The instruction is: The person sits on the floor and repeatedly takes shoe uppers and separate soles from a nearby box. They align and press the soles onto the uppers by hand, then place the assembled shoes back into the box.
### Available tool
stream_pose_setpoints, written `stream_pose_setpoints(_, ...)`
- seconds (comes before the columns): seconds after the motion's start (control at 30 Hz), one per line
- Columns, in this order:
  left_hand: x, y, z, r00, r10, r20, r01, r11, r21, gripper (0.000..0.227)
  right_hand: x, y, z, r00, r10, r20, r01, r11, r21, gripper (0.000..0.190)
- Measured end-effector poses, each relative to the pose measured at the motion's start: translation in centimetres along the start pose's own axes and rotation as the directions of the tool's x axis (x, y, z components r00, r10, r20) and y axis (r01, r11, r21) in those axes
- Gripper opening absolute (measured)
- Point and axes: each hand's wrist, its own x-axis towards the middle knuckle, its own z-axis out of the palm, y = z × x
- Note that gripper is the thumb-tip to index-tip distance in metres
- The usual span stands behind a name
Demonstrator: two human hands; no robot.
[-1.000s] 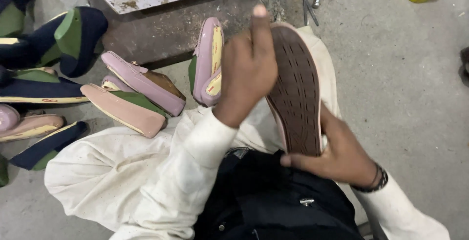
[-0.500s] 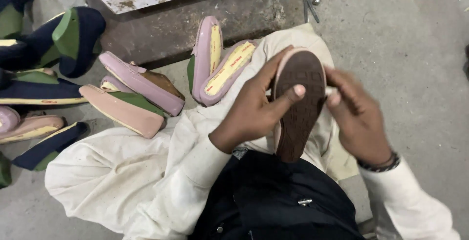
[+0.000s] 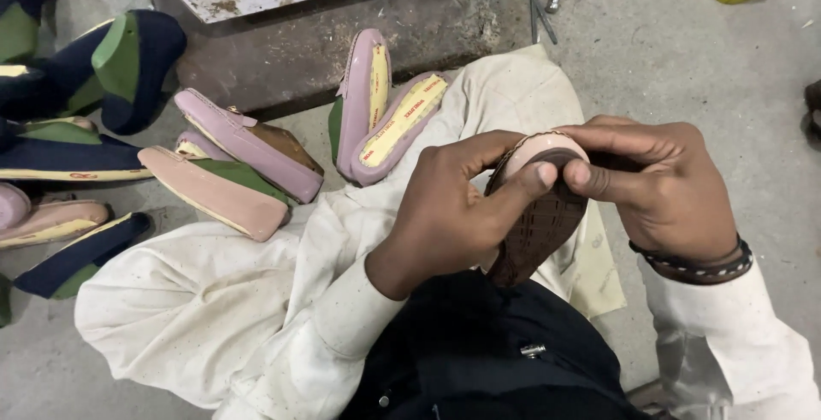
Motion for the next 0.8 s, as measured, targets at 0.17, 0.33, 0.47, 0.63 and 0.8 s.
stream_pose_setpoints(0.17, -0.9, 1.2, -2.4, 0.990, -0.059, 0.127, 0.064, 0.997, -0.041, 0.036, 0.5, 2.7, -0.1, 0.981, -0.053, 0.185, -0.039, 0.886, 0.463, 0.039)
stream_pose_setpoints(0.33, -2.2, 1.0, -4.4, 0.992, -0.106, 0.068, 0.105, 0.994, 0.025, 0.036, 1.0, 1.4, 2.2, 0.950, -0.063, 0.305, -0.106, 0.854, 0.509, 0.040)
stream_pose_setpoints(0.47, -3.3, 0.4, -5.8, 0.999, -0.053, 0.011, 0.054, 0.998, -0.014, 0.041, 0.3, -1.0, 5.3, 0.982, -0.035, 0.184, -0.043, 0.915, 0.401, 0.044)
stream_pose_setpoints(0.63, -4.4, -0.5, -6.7, 0.994, -0.066, -0.084, 0.073, 0.994, 0.085, 0.038, -0.5, -2.9, 8.0, 0.971, -0.199, 0.131, 0.207, 0.977, -0.049, 0.039)
stream_pose_setpoints(0.8, -6.7, -1.1, -7.5, 0.979, -0.027, -0.202, 0.020, 0.999, -0.036, 0.032, -1.0, -3.9, 10.6, 0.956, -0.281, 0.081, 0.292, 0.929, -0.228, 0.036)
